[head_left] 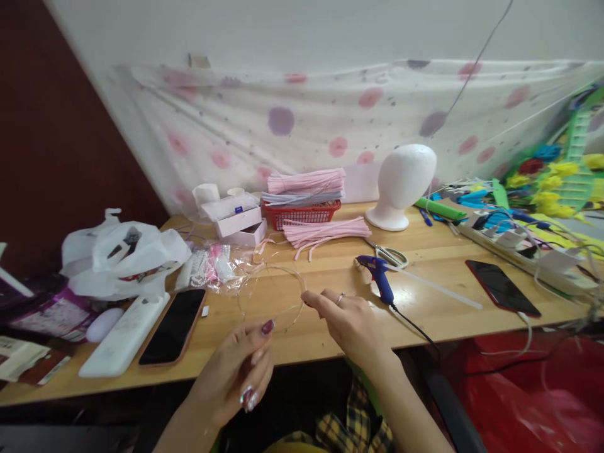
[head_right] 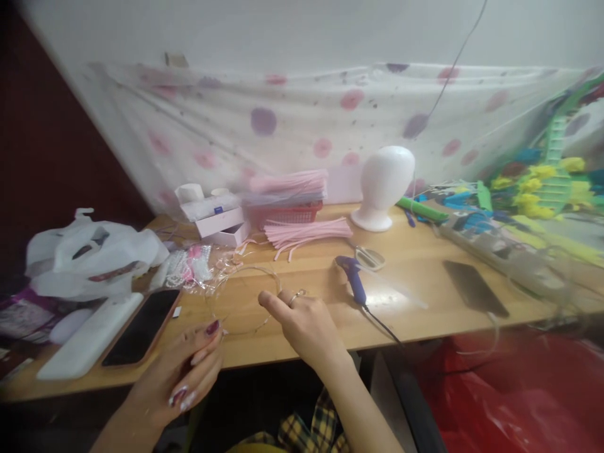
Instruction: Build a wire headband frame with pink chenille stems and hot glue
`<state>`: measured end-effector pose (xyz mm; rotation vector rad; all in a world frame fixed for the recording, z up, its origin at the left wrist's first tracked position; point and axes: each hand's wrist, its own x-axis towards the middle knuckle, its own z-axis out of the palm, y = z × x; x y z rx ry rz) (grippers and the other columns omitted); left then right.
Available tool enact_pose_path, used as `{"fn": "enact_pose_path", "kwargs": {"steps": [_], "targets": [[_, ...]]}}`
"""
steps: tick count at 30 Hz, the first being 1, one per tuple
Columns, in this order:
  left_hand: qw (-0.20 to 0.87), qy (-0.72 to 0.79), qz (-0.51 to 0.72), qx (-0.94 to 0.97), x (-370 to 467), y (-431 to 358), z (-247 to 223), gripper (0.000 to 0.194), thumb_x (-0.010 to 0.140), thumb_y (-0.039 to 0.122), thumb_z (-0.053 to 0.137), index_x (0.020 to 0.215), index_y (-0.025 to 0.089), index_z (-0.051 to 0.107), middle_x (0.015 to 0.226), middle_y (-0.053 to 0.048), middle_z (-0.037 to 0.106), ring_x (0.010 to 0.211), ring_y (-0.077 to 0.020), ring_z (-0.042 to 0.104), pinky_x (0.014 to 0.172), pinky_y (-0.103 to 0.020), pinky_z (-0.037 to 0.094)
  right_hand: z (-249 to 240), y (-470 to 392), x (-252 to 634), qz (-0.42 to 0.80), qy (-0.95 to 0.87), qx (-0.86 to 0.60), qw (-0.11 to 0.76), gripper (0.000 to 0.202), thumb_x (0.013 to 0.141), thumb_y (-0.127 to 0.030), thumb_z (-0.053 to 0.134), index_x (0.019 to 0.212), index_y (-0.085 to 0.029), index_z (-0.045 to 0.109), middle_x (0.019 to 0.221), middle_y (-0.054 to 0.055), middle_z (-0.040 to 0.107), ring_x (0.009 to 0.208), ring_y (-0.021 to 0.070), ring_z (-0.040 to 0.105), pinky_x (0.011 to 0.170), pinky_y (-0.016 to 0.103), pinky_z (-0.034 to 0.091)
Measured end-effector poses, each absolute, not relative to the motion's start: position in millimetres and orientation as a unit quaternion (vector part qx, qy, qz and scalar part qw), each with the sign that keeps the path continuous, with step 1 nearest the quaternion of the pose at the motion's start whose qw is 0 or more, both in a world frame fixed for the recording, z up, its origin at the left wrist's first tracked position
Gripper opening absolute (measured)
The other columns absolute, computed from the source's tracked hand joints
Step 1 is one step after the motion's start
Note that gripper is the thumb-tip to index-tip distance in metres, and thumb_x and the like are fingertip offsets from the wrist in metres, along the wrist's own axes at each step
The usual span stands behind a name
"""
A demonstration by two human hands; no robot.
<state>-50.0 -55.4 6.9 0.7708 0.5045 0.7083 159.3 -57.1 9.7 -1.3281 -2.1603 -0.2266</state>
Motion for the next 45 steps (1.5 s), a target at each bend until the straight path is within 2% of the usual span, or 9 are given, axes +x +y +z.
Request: {"fn": "enact_pose_path", "kwargs": {"steps": [6,12,15,22,29,33,37,41,45], "targets": [[0.791,0.248,0.455,0.326,-45,-50,12,0.05,0.075,0.045,0.081,0.056,0.018,0.044,0.036,0.008,0.042,0.035,-0.0045,0.039,0.037,-0.011,0.034,13,-52,159,-0.014,-0.811,-0.481,0.333,0.044,0.083,0.004,0.038,0.106,-0.02,0.066,0.061,-0.002,0.062,0.051,0.0115,0.053,0.053,0.02,0.033],[0.815,0.187,0.398,0.378,-53,-29,7,0.027,0.087,0.039,0.07,0.073,0.016,0.064,0.036,0.008,0.046,0.027,-0.0049,0.028,0.027,-0.013,0.024,14,-55,167,0.02,-0.76,-0.52,0.39,0.026,0.094,-0.011,0.037,0.1,-0.019,0.062,0.055,-0.004,0.057,0.047,0.0113,0.056,0.052,0.02,0.035],[0.809,0.197,0.4,0.384,-53,-20,8,0.021,0.087,0.034,0.069,0.083,0.014,0.07,0.034,0.008,0.045,0.028,-0.0049,0.031,0.031,-0.012,0.031,15,-54,166,0.025,-0.774,-0.508,0.377,0.025,0.095,-0.014,0.038,0.102,-0.018,0.062,0.055,-0.004,0.058,0.049,0.0127,0.059,0.053,0.021,0.037],[0.815,0.11,0.434,0.368,-48,-26,11,0.025,0.095,0.028,0.06,0.077,0.016,0.07,0.028,0.013,0.021,0.023,-0.002,0.011,0.031,-0.011,0.024,8,-56,159,0.092,-0.758,-0.51,0.397,0.026,0.089,-0.009,0.036,0.097,-0.02,0.059,0.051,-0.005,0.054,0.047,0.0126,0.056,0.054,0.02,0.04],[0.789,0.232,0.404,0.401,-59,-29,1,0.039,0.087,0.049,0.068,0.067,0.017,0.059,0.029,0.011,0.035,0.023,-0.0035,0.023,0.028,-0.012,0.023,3,-46,160,0.202,-0.694,-0.543,0.427,0.02,0.097,-0.022,0.037,0.093,-0.021,0.056,0.048,-0.009,0.047,0.033,0.0083,0.042,0.043,0.018,0.032],[0.788,0.251,0.418,0.376,-71,-31,-5,0.043,0.082,0.053,0.071,0.065,0.017,0.055,0.029,0.013,0.027,0.024,-0.0034,0.017,0.027,-0.012,0.021,6,-36,157,0.138,-0.737,-0.514,0.417,0.019,0.091,-0.015,0.038,0.09,-0.02,0.057,0.053,-0.006,0.048,0.041,0.0092,0.048,0.047,0.019,0.033],[0.792,0.242,0.44,0.348,-83,-32,-3,0.036,0.079,0.046,0.077,0.068,0.017,0.061,0.029,0.014,0.024,0.025,-0.003,0.017,0.029,-0.012,0.025,8,-39,156,0.192,-0.73,-0.519,0.402,0.018,0.094,-0.021,0.038,0.088,-0.021,0.056,0.049,-0.008,0.044,0.035,0.0081,0.042,0.042,0.018,0.031],[0.73,0.308,0.463,0.396,-87,-23,4,0.044,0.071,0.056,0.079,0.065,0.016,0.063,0.035,0.006,0.047,0.032,-0.0072,0.045,0.036,-0.016,0.039,17,-30,157,0.23,-0.668,-0.556,0.438,0.025,0.097,-0.036,0.038,0.085,-0.022,0.054,0.047,-0.009,0.045,0.03,0.0076,0.041,0.036,0.018,0.031],[0.431,0.48,0.57,0.509,-97,-6,0,0.042,0.081,0.058,0.066,0.085,0.016,0.069,0.074,-0.006,0.073,0.073,-0.0206,0.07,0.068,-0.029,0.056,31,24,163,0.189,-0.569,-0.64,0.481,0.027,0.099,-0.038,0.035,0.086,-0.022,0.052,0.043,-0.009,0.043,0.031,0.011,0.045,0.035,0.02,0.032]]}}
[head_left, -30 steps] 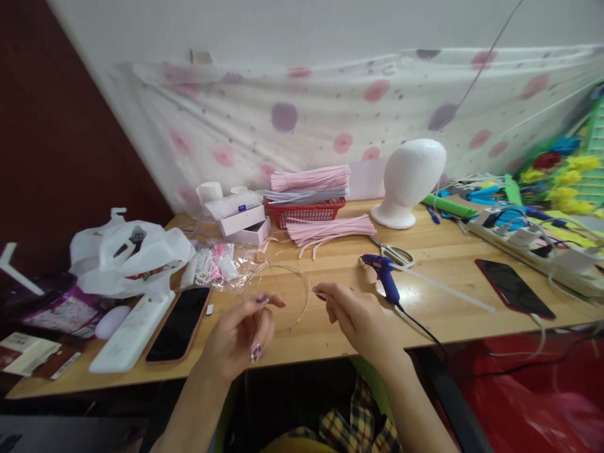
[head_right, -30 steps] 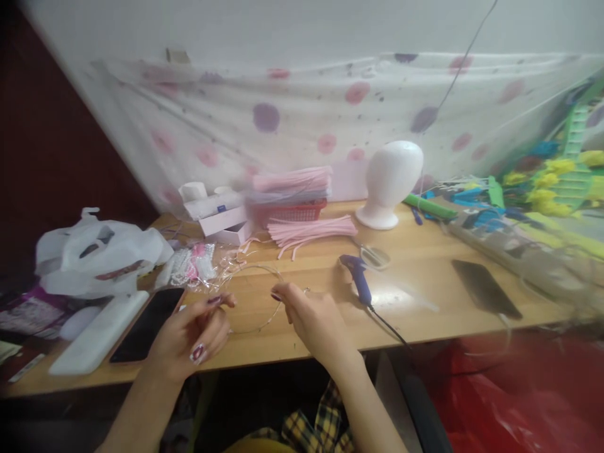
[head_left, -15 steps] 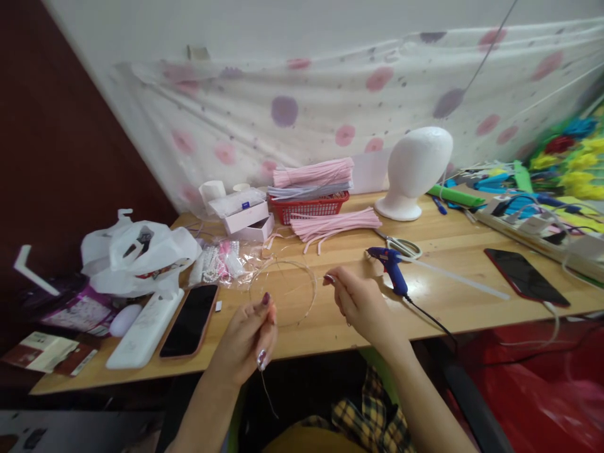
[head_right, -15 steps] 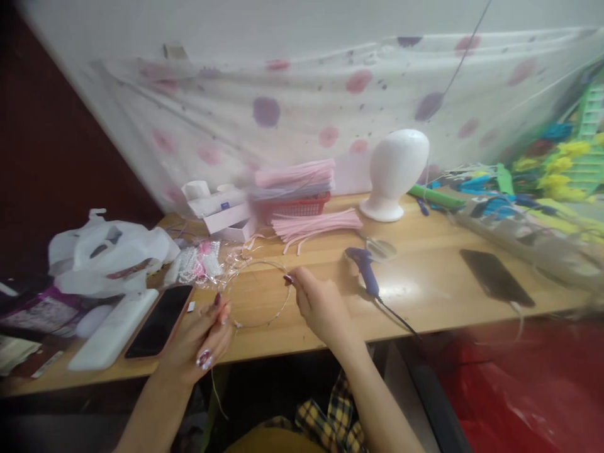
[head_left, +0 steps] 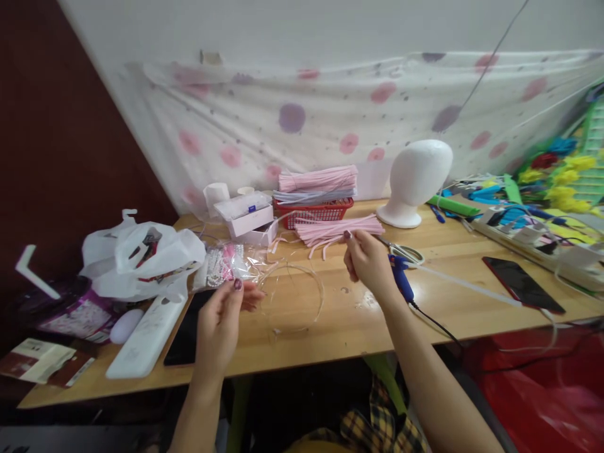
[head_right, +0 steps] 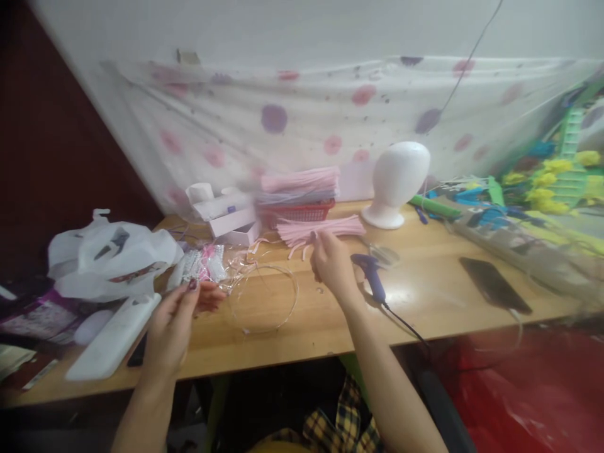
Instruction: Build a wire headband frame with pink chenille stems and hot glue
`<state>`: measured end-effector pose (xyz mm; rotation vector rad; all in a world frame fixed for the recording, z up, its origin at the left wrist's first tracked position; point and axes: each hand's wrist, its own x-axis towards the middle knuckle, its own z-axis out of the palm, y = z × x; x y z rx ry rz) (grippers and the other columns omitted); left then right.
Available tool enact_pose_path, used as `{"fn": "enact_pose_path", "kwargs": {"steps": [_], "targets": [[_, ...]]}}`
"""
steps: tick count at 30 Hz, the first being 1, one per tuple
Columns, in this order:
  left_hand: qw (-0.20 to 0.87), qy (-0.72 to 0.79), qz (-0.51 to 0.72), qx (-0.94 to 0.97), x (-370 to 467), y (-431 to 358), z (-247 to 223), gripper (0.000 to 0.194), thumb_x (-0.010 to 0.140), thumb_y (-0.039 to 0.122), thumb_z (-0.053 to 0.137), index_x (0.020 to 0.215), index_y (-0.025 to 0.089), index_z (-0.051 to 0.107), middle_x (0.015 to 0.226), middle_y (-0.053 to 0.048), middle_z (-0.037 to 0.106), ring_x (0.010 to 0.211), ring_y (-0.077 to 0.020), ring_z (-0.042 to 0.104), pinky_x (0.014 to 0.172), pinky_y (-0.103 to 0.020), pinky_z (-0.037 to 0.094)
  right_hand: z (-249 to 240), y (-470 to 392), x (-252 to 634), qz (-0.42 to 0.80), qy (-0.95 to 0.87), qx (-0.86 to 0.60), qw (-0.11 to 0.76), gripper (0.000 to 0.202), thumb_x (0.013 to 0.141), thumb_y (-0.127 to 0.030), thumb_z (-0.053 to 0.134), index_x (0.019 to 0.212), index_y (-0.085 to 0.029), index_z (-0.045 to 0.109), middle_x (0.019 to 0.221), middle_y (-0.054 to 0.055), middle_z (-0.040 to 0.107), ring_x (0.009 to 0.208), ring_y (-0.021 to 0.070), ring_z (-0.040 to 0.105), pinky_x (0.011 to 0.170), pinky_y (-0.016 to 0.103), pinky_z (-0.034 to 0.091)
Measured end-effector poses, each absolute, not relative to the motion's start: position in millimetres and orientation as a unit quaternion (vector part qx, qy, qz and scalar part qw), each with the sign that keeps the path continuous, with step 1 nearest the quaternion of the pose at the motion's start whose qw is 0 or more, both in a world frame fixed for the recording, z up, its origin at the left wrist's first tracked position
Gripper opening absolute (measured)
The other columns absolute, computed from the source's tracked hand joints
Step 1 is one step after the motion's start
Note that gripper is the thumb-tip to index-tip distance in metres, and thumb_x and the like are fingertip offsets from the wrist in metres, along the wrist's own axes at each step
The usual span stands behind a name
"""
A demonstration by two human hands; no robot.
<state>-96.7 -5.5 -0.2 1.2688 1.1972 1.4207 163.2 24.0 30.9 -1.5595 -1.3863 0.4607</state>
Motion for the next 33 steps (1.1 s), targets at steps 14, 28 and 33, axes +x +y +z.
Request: {"fn": "enact_pose_path", "kwargs": {"steps": [14,28,33], "targets": [[0.526,0.475,0.444,0.549,-67,1,-26,0.034,0.086,0.049,0.064,0.093,0.017,0.07,0.082,-0.007,0.075,0.077,-0.0207,0.072,0.08,-0.032,0.057,12,-15,120,0.264,-0.666,-0.616,0.327,0.032,0.093,-0.044,0.057,0.07,-0.021,0.055,0.06,0.0,0.062,0.055,0.0152,0.057,0.051,0.025,0.034],[0.484,0.432,0.474,0.595,-52,-7,-29,0.034,0.09,0.048,0.058,0.086,0.016,0.067,0.073,-0.003,0.069,0.066,-0.0141,0.062,0.067,-0.024,0.052,-19,-42,114,0.558,-0.53,-0.421,0.479,0.029,0.09,-0.046,0.059,0.087,-0.017,0.06,0.058,-0.002,0.064,0.053,0.0106,0.058,0.055,0.022,0.046],[0.465,0.427,0.427,0.648,-48,-14,-35,0.023,0.09,0.039,0.06,0.096,0.019,0.068,0.092,-0.006,0.073,0.091,-0.0196,0.068,0.081,-0.027,0.05,-27,-28,118,0.621,-0.424,-0.382,0.537,0.042,0.073,-0.056,0.074,0.082,-0.018,0.061,0.055,-0.004,0.062,0.041,0.0078,0.051,0.042,0.02,0.041]]}}
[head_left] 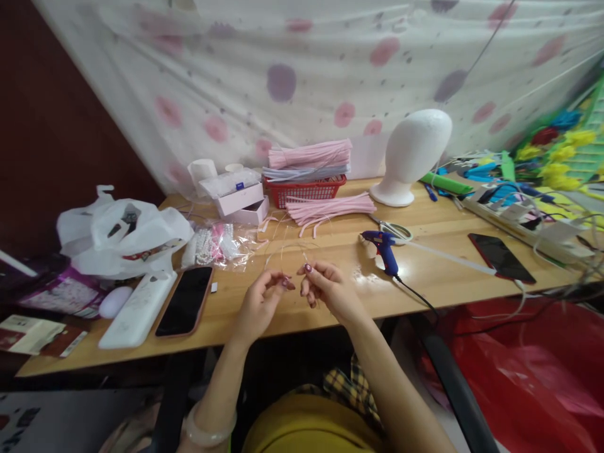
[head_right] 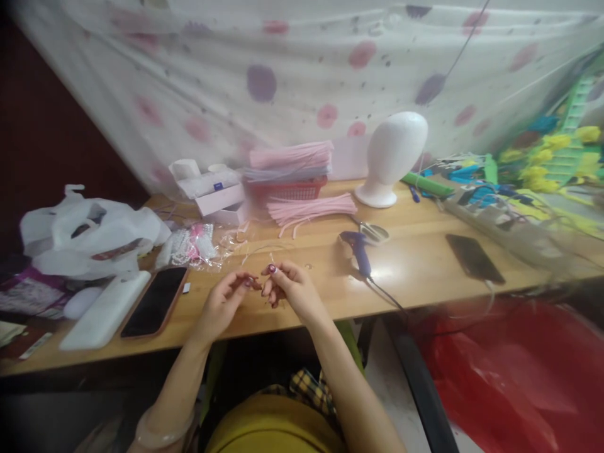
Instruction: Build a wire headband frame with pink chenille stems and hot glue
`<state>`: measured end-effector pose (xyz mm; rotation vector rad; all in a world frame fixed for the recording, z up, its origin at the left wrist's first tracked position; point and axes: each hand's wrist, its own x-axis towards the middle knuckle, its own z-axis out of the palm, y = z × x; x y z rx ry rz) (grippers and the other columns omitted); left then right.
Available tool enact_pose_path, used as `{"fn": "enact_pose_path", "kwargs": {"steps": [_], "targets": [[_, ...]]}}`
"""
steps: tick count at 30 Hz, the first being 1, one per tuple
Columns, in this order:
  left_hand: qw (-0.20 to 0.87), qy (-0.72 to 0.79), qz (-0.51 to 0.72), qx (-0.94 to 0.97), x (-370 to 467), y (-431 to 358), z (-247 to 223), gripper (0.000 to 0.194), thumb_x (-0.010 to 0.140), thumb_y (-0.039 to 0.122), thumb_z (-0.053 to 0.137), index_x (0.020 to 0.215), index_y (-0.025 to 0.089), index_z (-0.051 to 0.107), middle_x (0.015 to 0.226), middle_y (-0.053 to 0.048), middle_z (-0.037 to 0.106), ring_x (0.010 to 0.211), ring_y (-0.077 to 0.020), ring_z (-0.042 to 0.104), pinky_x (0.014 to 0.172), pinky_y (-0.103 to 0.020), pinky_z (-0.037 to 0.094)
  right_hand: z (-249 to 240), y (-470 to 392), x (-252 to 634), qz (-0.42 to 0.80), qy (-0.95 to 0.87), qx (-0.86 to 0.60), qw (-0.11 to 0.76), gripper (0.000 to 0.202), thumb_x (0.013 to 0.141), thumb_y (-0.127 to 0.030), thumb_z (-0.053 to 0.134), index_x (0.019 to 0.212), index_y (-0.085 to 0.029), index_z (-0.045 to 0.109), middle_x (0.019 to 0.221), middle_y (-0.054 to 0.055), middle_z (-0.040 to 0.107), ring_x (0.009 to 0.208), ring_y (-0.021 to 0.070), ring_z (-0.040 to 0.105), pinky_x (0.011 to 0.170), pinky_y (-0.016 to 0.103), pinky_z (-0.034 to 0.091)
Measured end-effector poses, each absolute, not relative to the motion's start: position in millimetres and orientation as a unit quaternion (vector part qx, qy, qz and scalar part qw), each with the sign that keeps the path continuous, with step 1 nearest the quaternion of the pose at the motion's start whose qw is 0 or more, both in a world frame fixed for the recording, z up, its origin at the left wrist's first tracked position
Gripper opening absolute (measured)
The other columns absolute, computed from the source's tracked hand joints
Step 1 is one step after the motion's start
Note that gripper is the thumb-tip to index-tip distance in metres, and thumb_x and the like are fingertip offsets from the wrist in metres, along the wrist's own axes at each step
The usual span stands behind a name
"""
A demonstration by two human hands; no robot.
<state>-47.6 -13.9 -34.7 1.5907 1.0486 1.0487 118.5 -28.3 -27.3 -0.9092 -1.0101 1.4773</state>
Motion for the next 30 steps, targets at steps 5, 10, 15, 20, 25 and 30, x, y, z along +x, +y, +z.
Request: {"fn": "enact_pose_path", "kwargs": {"steps": [5,10,15,20,25,30], "targets": [[0.409,0.422,0.398,0.705,-44,-16,-41,0.013,0.082,0.03,0.071,0.093,0.023,0.071,0.096,-0.005,0.072,0.098,-0.0238,0.063,0.086,-0.031,0.046,-22,-23,128,0.633,-0.393,-0.376,0.551,0.041,0.07,-0.054,0.077,0.083,-0.018,0.062,0.054,-0.005,0.059,0.039,0.0063,0.046,0.038,0.019,0.038],[0.372,0.405,0.398,0.734,-44,-12,-34,0.008,0.082,0.03,0.07,0.087,0.025,0.075,0.076,-0.003,0.068,0.078,-0.022,0.059,0.085,-0.033,0.043,-6,-28,141,0.628,-0.41,-0.367,0.55,0.038,0.076,-0.046,0.076,0.097,-0.016,0.066,0.053,-0.006,0.058,0.041,0.0061,0.046,0.042,0.018,0.037],[0.395,0.362,0.368,0.76,-36,-11,-23,0.009,0.082,0.032,0.072,0.083,0.026,0.079,0.07,-0.003,0.071,0.07,-0.0203,0.06,0.082,-0.031,0.043,-1,-36,138,0.624,-0.412,-0.374,0.549,0.033,0.081,-0.047,0.07,0.087,-0.015,0.064,0.038,-0.014,0.031,0.032,0.0026,0.015,0.034,0.018,0.011],[0.445,0.324,0.314,0.773,-31,-13,-18,0.024,0.088,0.031,0.062,0.075,0.021,0.078,0.057,-0.001,0.067,0.05,-0.0141,0.053,0.054,-0.023,0.038,5,-33,140,0.595,-0.418,-0.398,0.559,0.034,0.079,-0.048,0.069,0.086,-0.016,0.062,0.038,-0.013,0.034,0.029,0.0032,0.017,0.031,0.019,0.009],[0.451,0.307,0.273,0.793,-25,-18,-20,0.027,0.084,0.028,0.066,0.06,0.019,0.075,0.049,0.001,0.06,0.045,-0.0112,0.044,0.048,-0.022,0.028,7,-21,138,0.538,-0.456,-0.436,0.559,0.035,0.081,-0.05,0.064,0.084,-0.015,0.064,0.04,-0.013,0.031,0.03,0.0034,0.018,0.03,0.018,0.011],[0.437,0.323,0.274,0.793,-19,-17,-27,0.025,0.084,0.024,0.064,0.063,0.019,0.075,0.056,-0.001,0.068,0.049,-0.0133,0.052,0.051,-0.023,0.032,-4,-12,130,0.46,-0.475,-0.466,0.587,0.039,0.089,-0.054,0.056,0.087,-0.016,0.064,0.04,-0.012,0.033,0.03,0.0053,0.022,0.031,0.019,0.016]]}}
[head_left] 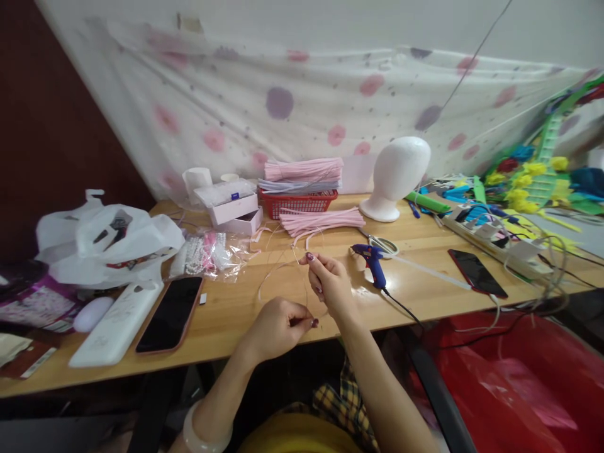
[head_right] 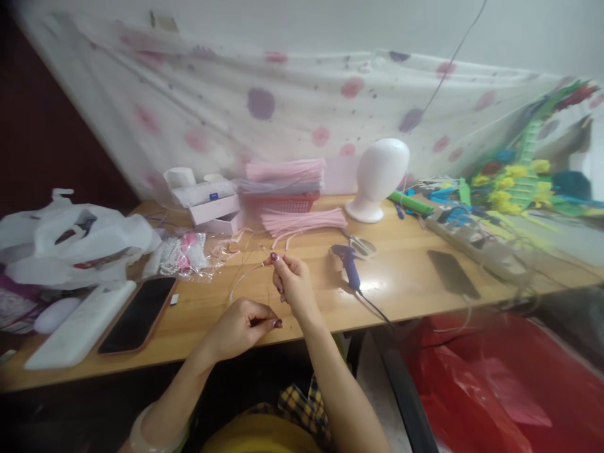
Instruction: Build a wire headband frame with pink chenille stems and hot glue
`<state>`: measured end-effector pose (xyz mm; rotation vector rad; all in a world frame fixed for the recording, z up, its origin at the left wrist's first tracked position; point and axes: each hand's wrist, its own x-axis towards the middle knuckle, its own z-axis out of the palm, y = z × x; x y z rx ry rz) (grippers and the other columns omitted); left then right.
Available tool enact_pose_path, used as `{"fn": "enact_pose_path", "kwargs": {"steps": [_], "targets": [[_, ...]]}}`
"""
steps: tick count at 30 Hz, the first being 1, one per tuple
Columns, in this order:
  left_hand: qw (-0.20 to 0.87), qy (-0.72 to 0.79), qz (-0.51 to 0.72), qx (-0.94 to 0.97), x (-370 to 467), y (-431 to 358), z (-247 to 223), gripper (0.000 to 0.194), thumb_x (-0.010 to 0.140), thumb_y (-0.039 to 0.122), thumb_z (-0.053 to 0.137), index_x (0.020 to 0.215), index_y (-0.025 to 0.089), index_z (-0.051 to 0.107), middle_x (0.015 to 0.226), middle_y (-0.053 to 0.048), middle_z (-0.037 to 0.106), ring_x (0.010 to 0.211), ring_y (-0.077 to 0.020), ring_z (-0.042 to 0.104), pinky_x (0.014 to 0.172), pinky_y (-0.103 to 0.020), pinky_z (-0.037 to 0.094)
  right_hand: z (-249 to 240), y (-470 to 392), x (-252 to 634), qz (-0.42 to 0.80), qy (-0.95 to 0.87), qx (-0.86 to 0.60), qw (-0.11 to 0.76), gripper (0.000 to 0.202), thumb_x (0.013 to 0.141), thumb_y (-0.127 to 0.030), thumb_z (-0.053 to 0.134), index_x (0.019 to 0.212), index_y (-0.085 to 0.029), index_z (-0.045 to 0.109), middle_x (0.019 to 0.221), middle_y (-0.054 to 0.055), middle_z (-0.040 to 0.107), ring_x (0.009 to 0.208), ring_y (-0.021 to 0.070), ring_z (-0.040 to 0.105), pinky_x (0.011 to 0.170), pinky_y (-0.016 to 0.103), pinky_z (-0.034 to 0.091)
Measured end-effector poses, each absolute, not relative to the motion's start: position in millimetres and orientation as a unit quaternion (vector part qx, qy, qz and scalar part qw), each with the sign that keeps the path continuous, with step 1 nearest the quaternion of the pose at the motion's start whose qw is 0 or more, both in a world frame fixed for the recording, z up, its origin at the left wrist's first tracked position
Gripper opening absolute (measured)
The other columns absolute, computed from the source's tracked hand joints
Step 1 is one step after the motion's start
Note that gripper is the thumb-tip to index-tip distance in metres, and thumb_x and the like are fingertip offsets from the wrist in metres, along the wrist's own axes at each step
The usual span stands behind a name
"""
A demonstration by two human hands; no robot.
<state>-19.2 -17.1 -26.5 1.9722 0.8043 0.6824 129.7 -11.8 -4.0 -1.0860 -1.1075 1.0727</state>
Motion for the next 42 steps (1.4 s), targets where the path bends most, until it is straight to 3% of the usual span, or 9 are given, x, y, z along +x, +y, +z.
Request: {"fn": "enact_pose_path", "kwargs": {"steps": [5,9,13,18,25,29,34,38,42], "targets": [[0.43,0.356,0.307,0.77,-35,-8,-21,0.026,0.088,0.032,0.06,0.076,0.018,0.078,0.075,-0.006,0.076,0.063,-0.0169,0.062,0.058,-0.023,0.04,-9,-31,156,0.362,-0.618,-0.456,0.528,0.045,0.097,-0.056,0.045,0.093,-0.019,0.069,0.072,0.003,0.067,0.077,0.0175,0.064,0.077,0.031,0.049],[0.443,0.356,0.289,0.77,-44,-5,-15,0.028,0.087,0.035,0.061,0.073,0.017,0.078,0.057,-0.002,0.068,0.047,-0.0128,0.052,0.049,-0.022,0.035,-11,-45,173,0.256,-0.769,-0.444,0.381,0.042,0.101,-0.05,0.041,0.088,-0.022,0.07,0.095,0.005,0.07,0.104,0.0222,0.059,0.109,0.047,0.026],[0.44,0.352,0.291,0.773,-42,-9,-11,0.025,0.087,0.03,0.06,0.073,0.018,0.077,0.07,-0.004,0.075,0.062,-0.016,0.064,0.058,-0.023,0.042,-18,-44,172,0.264,-0.762,-0.436,0.399,0.053,0.099,-0.057,0.039,0.072,-0.02,0.064,0.07,0.001,0.061,0.076,0.0176,0.056,0.093,0.04,0.038],[0.411,0.335,0.292,0.796,-39,-13,-11,0.025,0.085,0.024,0.059,0.067,0.019,0.075,0.075,-0.003,0.077,0.072,-0.0167,0.069,0.068,-0.023,0.046,-23,-41,170,0.296,-0.735,-0.441,0.422,0.045,0.092,-0.055,0.057,0.067,-0.02,0.067,0.067,0.003,0.06,0.076,0.0196,0.056,0.074,0.033,0.042],[0.389,0.356,0.33,0.783,-32,-12,-20,0.027,0.09,0.03,0.058,0.077,0.016,0.076,0.064,-0.003,0.073,0.057,-0.0147,0.064,0.055,-0.022,0.044,-44,-50,162,0.299,-0.478,-0.532,0.632,0.038,0.069,-0.053,0.083,0.088,-0.024,0.067,0.093,0.005,0.068,0.104,0.0254,0.059,0.101,0.044,0.038],[0.37,0.338,0.336,0.797,-13,-19,-23,0.024,0.09,0.025,0.058,0.075,0.017,0.075,0.062,-0.002,0.072,0.054,-0.0133,0.061,0.054,-0.022,0.043,-47,-55,147,0.447,-0.35,-0.485,0.665,0.056,0.073,-0.07,0.07,0.096,-0.019,0.063,0.078,0.005,0.067,0.071,0.0196,0.063,0.07,0.037,0.051],[0.322,0.324,0.358,0.815,-16,-28,-25,0.019,0.088,0.028,0.064,0.074,0.019,0.075,0.077,-0.004,0.075,0.074,-0.0187,0.066,0.073,-0.028,0.047,-36,-52,138,0.587,-0.246,-0.35,0.687,0.046,0.066,-0.049,0.087,0.062,-0.017,0.054,0.051,-0.006,0.049,0.054,0.0079,0.05,0.055,0.02,0.043],[0.194,0.393,0.529,0.727,-57,-12,-18,0.025,0.094,0.033,0.054,0.078,0.021,0.07,0.082,-0.004,0.072,0.083,-0.0198,0.065,0.083,-0.032,0.047,-33,-49,149,0.6,-0.214,-0.315,0.704,0.049,0.062,-0.044,0.091,0.059,-0.019,0.049,0.044,-0.011,0.035,0.05,0.0058,0.043,0.058,0.017,0.045],[0.259,0.466,0.519,0.668,-68,28,-5,0.027,0.093,0.04,0.046,0.101,0.02,0.064,0.112,-0.009,0.069,0.108,-0.0249,0.061,0.094,-0.038,0.045,-31,-48,165,0.651,-0.185,-0.268,0.685,0.049,0.059,-0.036,0.094,0.06,-0.019,0.048,0.041,-0.014,0.022,0.046,0.0059,0.035,0.051,0.016,0.044]]}}
